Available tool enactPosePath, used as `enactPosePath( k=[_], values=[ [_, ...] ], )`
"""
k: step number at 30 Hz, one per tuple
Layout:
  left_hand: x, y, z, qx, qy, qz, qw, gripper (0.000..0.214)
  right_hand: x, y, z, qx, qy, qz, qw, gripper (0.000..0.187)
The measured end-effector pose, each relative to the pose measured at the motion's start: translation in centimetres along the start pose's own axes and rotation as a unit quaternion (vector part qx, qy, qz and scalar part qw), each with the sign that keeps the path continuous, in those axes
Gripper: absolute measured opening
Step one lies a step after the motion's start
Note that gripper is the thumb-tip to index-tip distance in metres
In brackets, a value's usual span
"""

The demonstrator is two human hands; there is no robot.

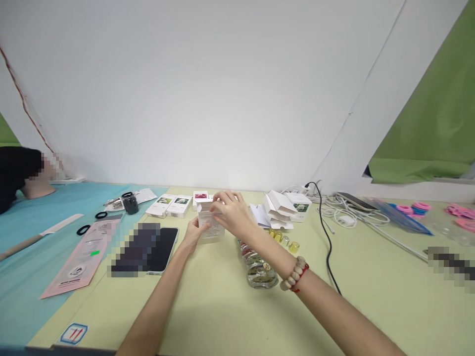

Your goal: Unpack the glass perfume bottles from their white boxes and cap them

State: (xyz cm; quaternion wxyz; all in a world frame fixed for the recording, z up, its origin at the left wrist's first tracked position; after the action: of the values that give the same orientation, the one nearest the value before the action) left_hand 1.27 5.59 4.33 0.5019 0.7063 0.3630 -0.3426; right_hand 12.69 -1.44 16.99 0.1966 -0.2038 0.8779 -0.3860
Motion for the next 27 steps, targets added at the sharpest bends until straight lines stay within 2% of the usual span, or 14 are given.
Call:
enactPosePath(
  k=[2, 5, 7, 10, 14, 17, 20, 24, 27],
  values=[
    [0.2, -0.3, -0.3, -0.003, 0.018, 0.002, 1.0, 0.053, 0.2, 0.3, 0.5, 0.0, -0.006, -0.018, 1.0, 0.011],
    [0.7, -0.7, -0.5, -0.001, 0.038, 0.005, 0.999, 0.059, 0.6, 0.6, 0.9, 0.021, -0.004, -0.105, 0.994, 0.016],
    [1.0, -0.9, -0.5, 0.001, 0.044, 0.004, 0.999, 0.06, 0.8, 0.7, 1.0, 0.04, 0.023, -0.156, 0.987, 0.021],
    [1.3, -1.1, -0.5, 0.003, 0.054, 0.002, 0.999, 0.06, 0.5, 0.7, 0.8, 0.057, 0.087, -0.179, 0.978, 0.032],
    [1.1, -1.4, -0.7, -0.012, 0.069, -0.003, 0.998, 0.061, -0.2, 0.6, 0.6, 0.08, 0.146, -0.215, 0.962, 0.02],
    [0.6, -1.5, -0.8, -0.021, 0.076, -0.012, 0.997, 0.057, -0.1, 0.3, 0.7, 0.11, 0.166, -0.235, 0.951, 0.035],
    [0.1, -1.5, -0.7, -0.021, 0.08, -0.018, 0.996, 0.054, 0.7, -0.3, 1.0, 0.117, 0.166, -0.223, 0.953, 0.035],
    [-0.8, -1.3, -0.1, -0.002, 0.083, -0.012, 0.997, 0.055, 2.4, -1.8, 1.1, 0.095, 0.148, -0.201, 0.964, 0.029],
    [-2.0, -1.0, 0.7, 0.031, 0.115, 0.01, 0.993, 0.068, 4.0, -3.2, 1.2, 0.071, 0.132, -0.184, 0.971, 0.029]
  ],
)
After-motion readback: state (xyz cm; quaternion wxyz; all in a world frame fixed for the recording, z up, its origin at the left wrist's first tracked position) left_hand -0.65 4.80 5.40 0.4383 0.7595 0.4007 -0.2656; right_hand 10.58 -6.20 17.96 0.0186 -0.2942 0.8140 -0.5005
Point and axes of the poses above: each hand's wrist, its own z-axis away from the middle knuckle, its own y-axis out of the palm, x = y × z, the point moved 3 cm from there along -z, towards the middle knuckle, and after that the axes turned 4 degrees about y, right-handed, at the moved point
